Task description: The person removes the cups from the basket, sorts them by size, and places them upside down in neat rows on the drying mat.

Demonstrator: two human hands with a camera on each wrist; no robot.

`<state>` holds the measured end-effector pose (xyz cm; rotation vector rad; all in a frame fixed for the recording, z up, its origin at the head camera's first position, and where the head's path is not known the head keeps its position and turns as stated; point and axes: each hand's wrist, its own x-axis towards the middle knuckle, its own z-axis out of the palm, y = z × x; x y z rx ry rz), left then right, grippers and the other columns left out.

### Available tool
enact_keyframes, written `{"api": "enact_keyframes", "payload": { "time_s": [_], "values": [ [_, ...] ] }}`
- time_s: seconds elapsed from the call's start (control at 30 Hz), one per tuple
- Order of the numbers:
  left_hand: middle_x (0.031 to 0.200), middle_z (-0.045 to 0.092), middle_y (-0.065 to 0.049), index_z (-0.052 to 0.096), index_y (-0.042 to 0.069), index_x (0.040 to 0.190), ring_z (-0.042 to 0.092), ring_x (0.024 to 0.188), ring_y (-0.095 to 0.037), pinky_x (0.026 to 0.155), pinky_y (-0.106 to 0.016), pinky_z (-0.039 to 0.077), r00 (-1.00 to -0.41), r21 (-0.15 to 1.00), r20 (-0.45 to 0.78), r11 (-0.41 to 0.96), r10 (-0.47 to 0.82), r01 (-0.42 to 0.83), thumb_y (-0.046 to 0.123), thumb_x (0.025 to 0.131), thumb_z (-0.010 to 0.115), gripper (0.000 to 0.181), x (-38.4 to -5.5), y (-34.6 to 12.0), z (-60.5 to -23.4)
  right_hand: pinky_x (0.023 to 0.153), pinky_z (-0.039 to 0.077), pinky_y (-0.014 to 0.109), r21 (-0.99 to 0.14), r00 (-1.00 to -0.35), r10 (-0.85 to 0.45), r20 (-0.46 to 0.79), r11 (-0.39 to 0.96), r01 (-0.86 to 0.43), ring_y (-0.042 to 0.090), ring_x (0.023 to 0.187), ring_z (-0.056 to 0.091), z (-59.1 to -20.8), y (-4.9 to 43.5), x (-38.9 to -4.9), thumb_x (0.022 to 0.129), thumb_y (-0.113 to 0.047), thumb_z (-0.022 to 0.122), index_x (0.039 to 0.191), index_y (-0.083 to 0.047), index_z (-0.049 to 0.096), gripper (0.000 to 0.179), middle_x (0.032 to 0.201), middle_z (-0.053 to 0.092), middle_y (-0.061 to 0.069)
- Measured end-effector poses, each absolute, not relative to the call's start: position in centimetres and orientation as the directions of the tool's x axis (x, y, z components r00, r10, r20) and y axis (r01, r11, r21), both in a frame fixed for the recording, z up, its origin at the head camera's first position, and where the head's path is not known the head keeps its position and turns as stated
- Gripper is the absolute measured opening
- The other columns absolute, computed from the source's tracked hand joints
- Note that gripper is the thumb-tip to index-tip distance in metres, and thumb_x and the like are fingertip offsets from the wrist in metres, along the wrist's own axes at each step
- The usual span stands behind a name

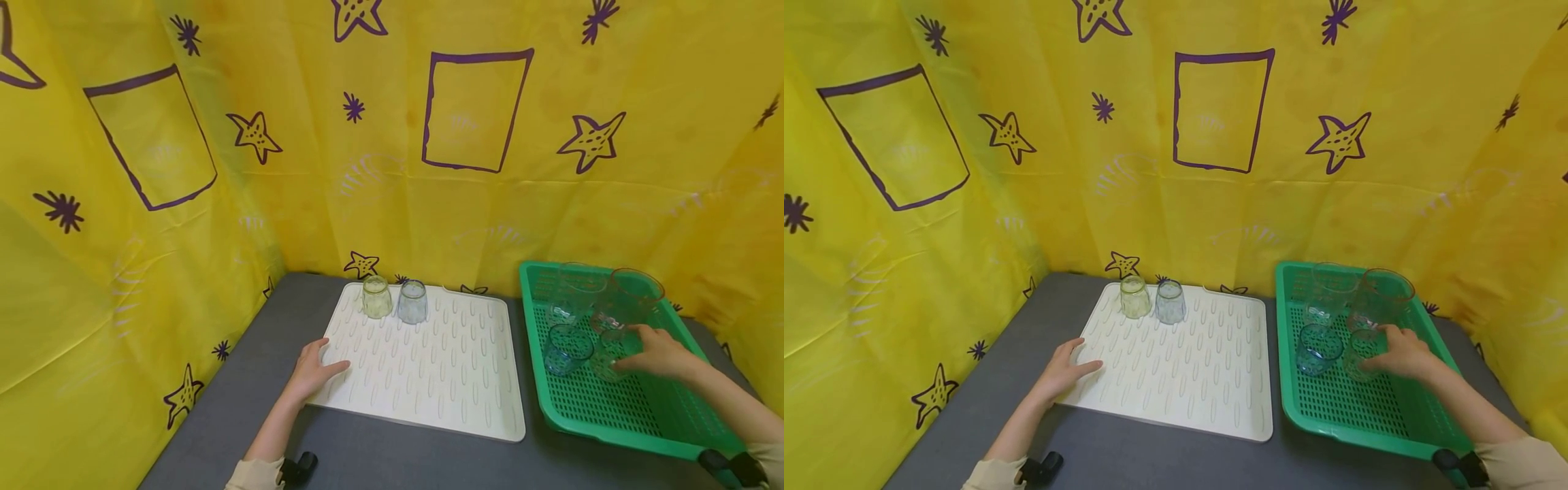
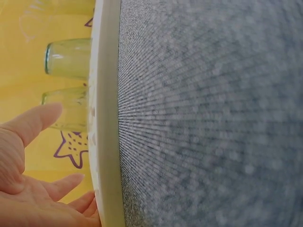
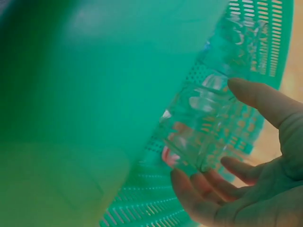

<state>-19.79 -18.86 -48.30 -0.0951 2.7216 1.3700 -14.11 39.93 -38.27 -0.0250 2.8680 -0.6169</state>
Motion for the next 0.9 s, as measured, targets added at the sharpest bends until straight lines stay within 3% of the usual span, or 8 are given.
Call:
{"api": "enact_keyframes", "payload": {
  "time_s": [0.5,0.9],
  "values": [
    [0.146,0.028,-0.032,0.038,-0.008,0.141,0.027,0.135,-0.048,0.108,-0.06,0.026,-0.994,0.802,-0.105,0.59,-0.017,-0.095,0.026,0.081,0.078,0.079,-19.7,-18.9,-48.4,0.067,0.047,0.057,-0.362,-0.991,-0.057,-0.122,0.932,-0.009,0.064,0.097,0.044,-39.3,40.3,-14.4,0.081,-0.027,0.077,0.126,0.03,0.031,0.086,0.113,0.039,0.052],
    [0.145,0.032,-0.032,0.039,-0.005,0.142,0.03,0.135,-0.048,0.107,-0.059,0.028,-0.997,0.801,-0.078,0.593,-0.029,-0.08,0.029,0.084,0.075,0.075,-19.4,-18.5,-47.7,0.065,0.049,0.054,-0.409,-1.0,0.012,-0.018,0.912,0.018,0.058,0.093,0.051,-38.8,40.2,-13.6,0.082,-0.035,0.077,0.127,0.026,0.035,0.086,0.112,0.044,0.049]
  ]
}}
